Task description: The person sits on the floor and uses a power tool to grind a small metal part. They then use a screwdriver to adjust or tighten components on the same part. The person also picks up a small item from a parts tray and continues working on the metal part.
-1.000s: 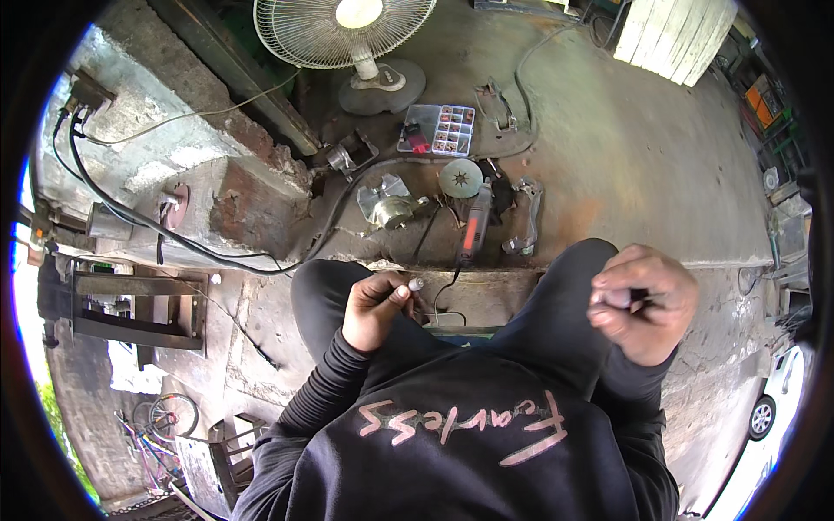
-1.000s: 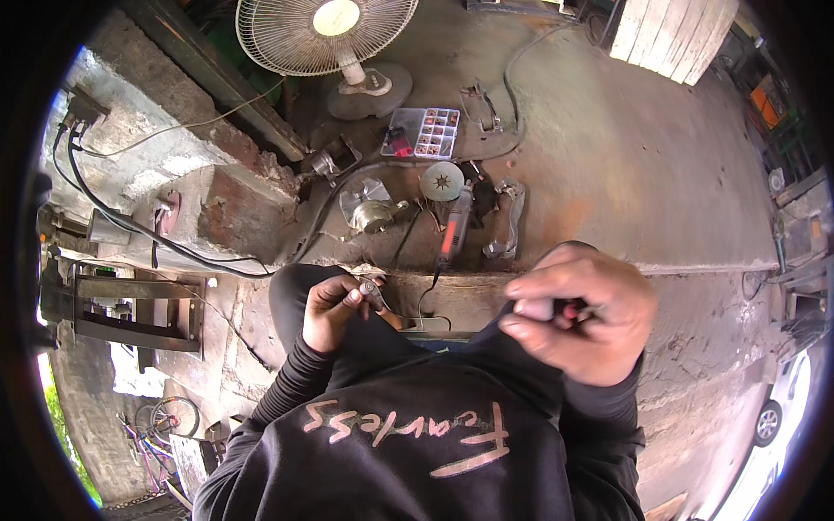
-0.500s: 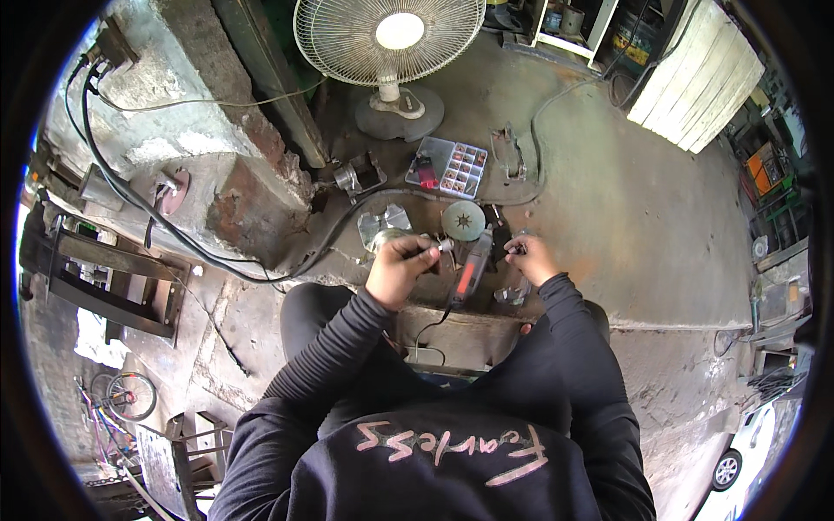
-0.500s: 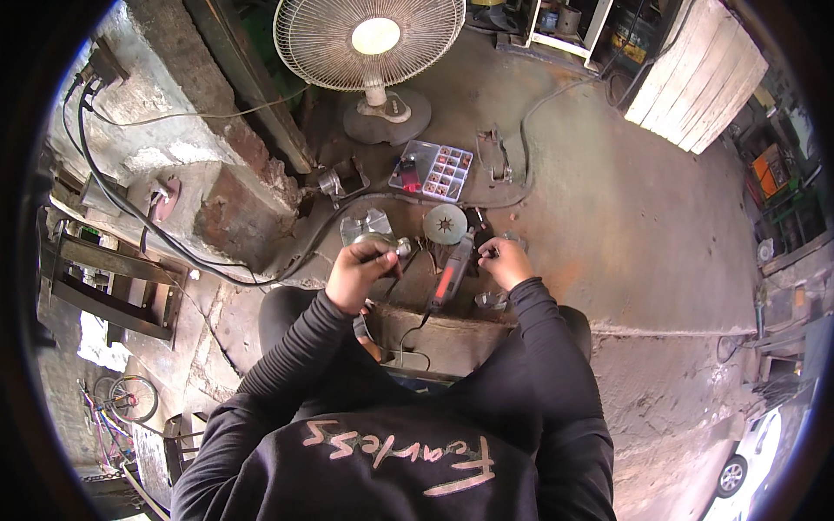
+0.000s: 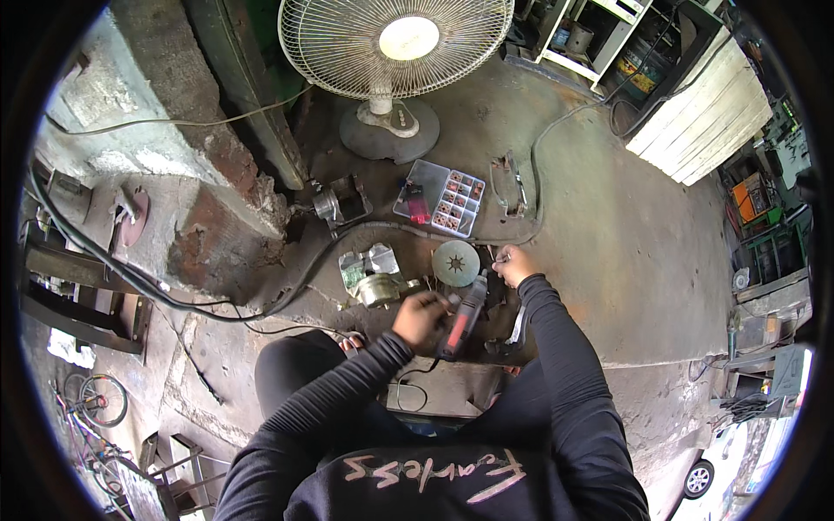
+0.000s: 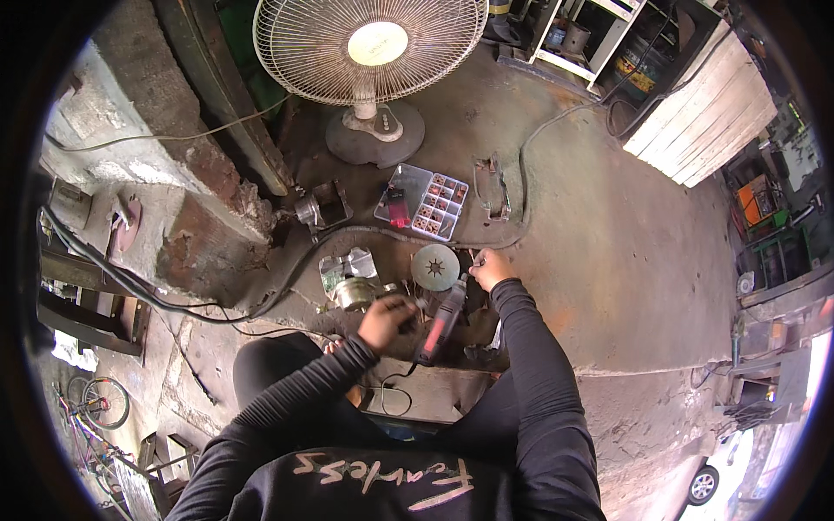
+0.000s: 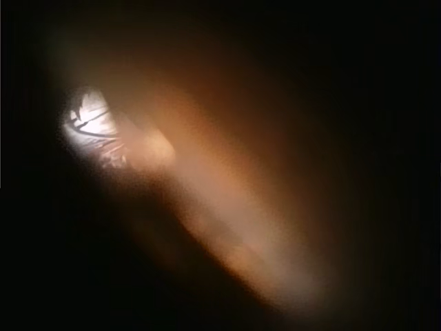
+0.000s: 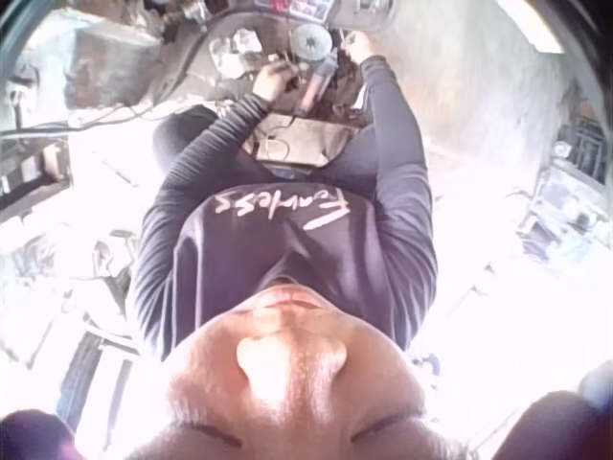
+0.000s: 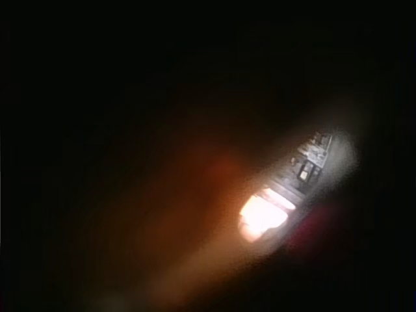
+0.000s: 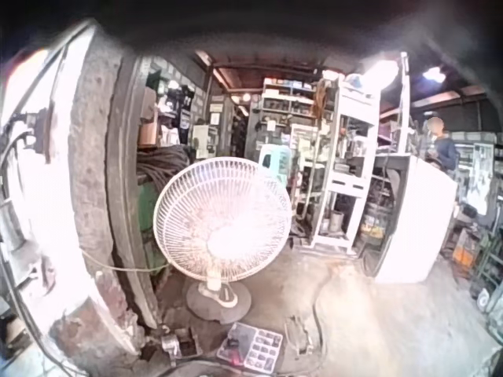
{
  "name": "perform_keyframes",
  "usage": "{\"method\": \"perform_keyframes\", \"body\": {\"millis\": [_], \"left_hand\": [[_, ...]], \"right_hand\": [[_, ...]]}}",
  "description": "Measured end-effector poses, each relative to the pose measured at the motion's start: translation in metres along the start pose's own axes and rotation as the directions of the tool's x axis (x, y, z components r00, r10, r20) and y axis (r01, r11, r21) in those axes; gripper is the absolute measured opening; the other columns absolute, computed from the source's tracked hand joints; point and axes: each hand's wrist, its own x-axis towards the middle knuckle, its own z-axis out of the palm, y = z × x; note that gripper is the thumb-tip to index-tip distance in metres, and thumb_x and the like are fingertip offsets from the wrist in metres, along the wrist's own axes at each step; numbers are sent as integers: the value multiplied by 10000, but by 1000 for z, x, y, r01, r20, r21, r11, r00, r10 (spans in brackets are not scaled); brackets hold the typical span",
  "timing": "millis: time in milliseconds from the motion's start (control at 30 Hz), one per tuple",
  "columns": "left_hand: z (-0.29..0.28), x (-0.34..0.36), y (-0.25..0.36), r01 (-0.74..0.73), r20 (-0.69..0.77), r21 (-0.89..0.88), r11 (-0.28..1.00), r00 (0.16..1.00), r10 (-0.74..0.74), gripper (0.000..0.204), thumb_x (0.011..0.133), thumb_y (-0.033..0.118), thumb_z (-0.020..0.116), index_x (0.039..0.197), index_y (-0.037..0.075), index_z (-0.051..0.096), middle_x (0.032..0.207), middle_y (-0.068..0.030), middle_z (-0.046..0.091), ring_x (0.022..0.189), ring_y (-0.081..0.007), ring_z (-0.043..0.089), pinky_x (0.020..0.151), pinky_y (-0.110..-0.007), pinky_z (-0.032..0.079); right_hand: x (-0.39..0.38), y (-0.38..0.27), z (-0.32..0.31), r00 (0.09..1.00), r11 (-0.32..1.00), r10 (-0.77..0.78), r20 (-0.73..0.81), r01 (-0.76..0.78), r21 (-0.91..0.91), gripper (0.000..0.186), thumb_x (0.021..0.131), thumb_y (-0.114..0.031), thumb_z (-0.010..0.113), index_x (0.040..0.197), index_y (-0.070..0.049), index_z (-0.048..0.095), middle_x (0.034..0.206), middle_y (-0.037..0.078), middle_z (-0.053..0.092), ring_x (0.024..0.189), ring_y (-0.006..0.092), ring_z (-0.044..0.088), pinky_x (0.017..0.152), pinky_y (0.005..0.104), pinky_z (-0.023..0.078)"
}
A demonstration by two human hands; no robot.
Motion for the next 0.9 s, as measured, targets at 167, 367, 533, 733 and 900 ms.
{"method": "perform_keyframes", "body": {"millis": [167,367,533,733,900], "left_hand": [[22,-11,-14,19,106,373,928,992,-63,192,916,142,556,907,-23,653,709,-8,602,651,-72,546,604,-261,453],[11,-10,-10,-259,314,676,690,948,48,182,785,176,638,872,18,661,728,-182,632,672,-304,633,634,-376,491],[14,-15,-9,-298,412,722,625,910,-42,207,766,215,630,890,52,657,819,-172,649,787,-357,628,712,-431,494],[9,-21,-5,-292,459,720,630,881,-116,237,775,240,609,925,57,618,860,-161,647,804,-357,626,719,-444,494],[5,-19,-6,-335,479,671,662,877,-41,218,790,241,603,902,54,603,829,-160,637,785,-357,623,690,-439,493]], "right_hand": [[39,-18,7,995,990,96,-6,-96,-101,243,734,-217,726,860,-38,620,856,143,666,836,315,636,749,380,483],[69,-51,24,992,981,-117,-46,109,-162,200,739,-167,710,847,-19,630,810,142,662,734,258,632,687,356,492],[97,-81,43,975,953,-221,-27,211,-217,182,716,-124,718,836,-12,641,825,138,672,780,241,644,716,342,489],[130,-118,72,973,935,-223,-66,194,-295,216,720,-121,715,892,-34,618,829,144,666,816,295,646,741,356,488],[152,-123,84,958,961,-221,-182,182,-209,194,745,-182,691,880,-56,633,866,157,665,852,334,634,755,387,489]]}}
